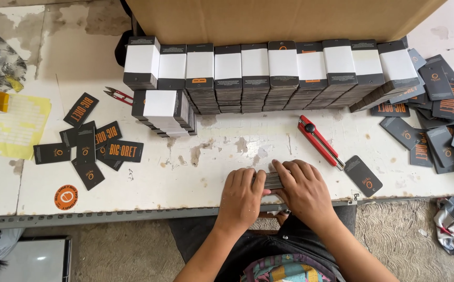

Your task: The person assembles small black and white boxes by inserting stacks of cards into the packaging. They use a red utility knife to cut a white paper insert and then place the insert into the box with the cards.

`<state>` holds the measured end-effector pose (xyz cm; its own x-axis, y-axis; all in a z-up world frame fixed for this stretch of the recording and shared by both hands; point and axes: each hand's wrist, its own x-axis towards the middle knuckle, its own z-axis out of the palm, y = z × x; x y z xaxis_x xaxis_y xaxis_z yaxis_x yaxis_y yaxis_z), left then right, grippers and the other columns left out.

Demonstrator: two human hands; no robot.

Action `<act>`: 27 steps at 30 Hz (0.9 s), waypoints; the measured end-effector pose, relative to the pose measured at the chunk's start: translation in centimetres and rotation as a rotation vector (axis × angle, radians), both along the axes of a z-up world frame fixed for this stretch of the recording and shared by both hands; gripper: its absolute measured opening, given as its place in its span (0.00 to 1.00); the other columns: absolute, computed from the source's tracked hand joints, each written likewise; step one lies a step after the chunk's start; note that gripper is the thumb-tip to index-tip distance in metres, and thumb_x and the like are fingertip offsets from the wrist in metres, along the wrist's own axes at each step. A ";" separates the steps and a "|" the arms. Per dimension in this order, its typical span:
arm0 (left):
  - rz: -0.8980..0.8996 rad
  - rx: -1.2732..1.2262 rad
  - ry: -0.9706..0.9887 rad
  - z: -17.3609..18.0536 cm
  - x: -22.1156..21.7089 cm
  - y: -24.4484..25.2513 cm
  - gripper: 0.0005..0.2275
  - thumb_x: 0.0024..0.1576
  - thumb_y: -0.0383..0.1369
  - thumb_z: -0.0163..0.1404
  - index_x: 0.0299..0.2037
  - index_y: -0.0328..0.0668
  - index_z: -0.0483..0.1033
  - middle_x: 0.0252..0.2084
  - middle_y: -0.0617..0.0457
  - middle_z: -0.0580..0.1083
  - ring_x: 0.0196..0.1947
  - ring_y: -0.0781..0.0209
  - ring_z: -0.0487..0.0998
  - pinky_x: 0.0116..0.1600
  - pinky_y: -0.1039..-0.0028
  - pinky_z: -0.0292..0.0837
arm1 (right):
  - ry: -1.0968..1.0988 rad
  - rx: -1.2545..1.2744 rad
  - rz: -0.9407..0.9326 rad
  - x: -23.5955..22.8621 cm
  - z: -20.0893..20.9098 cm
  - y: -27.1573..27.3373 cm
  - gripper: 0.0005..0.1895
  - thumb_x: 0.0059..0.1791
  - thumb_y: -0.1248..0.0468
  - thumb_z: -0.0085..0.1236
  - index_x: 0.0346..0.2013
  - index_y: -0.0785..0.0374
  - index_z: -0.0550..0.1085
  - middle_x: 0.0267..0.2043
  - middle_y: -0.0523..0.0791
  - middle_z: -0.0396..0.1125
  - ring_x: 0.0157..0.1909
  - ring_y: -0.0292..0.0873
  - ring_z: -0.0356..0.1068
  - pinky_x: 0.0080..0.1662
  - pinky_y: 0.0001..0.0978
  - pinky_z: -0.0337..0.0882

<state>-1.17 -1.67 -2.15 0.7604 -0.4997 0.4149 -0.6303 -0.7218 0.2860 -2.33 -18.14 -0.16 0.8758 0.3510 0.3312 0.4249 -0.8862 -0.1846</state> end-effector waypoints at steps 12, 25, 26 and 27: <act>-0.051 -0.033 -0.057 0.7 0.8 0.5 0.16 0.56 0.44 0.28 0.40 0.38 0.61 0.27 0.50 0.60 0.32 0.53 0.66 0.42 0.66 0.62 | 0.003 0.164 0.151 1.1 -1.0 -0.8 0.25 0.44 0.43 0.33 0.38 0.61 0.65 0.31 0.45 0.60 0.36 0.46 0.62 0.37 0.34 0.62; -0.116 -0.108 -0.016 3.1 1.1 1.0 0.07 0.53 0.24 0.32 0.36 0.34 0.63 0.33 0.47 0.64 0.32 0.54 0.64 0.40 0.70 0.58 | 0.118 0.176 0.192 1.3 0.3 -0.5 0.21 0.43 0.49 0.44 0.37 0.65 0.63 0.35 0.47 0.62 0.36 0.48 0.60 0.38 0.37 0.60; -0.127 -0.108 -0.016 3.2 1.2 0.9 0.07 0.53 0.24 0.32 0.36 0.34 0.63 0.33 0.47 0.64 0.32 0.54 0.64 0.40 0.70 0.58 | 0.116 0.177 0.181 1.4 0.2 -0.5 0.21 0.43 0.49 0.44 0.37 0.65 0.63 0.35 0.47 0.62 0.36 0.48 0.60 0.38 0.37 0.60; -0.121 -0.122 -0.024 3.4 1.3 0.9 0.07 0.52 0.23 0.32 0.35 0.35 0.63 0.32 0.47 0.64 0.30 0.54 0.64 0.38 0.70 0.58 | 0.106 0.179 0.195 1.4 0.1 -0.5 0.16 0.42 0.56 0.44 0.36 0.65 0.63 0.35 0.47 0.61 0.36 0.48 0.60 0.37 0.37 0.60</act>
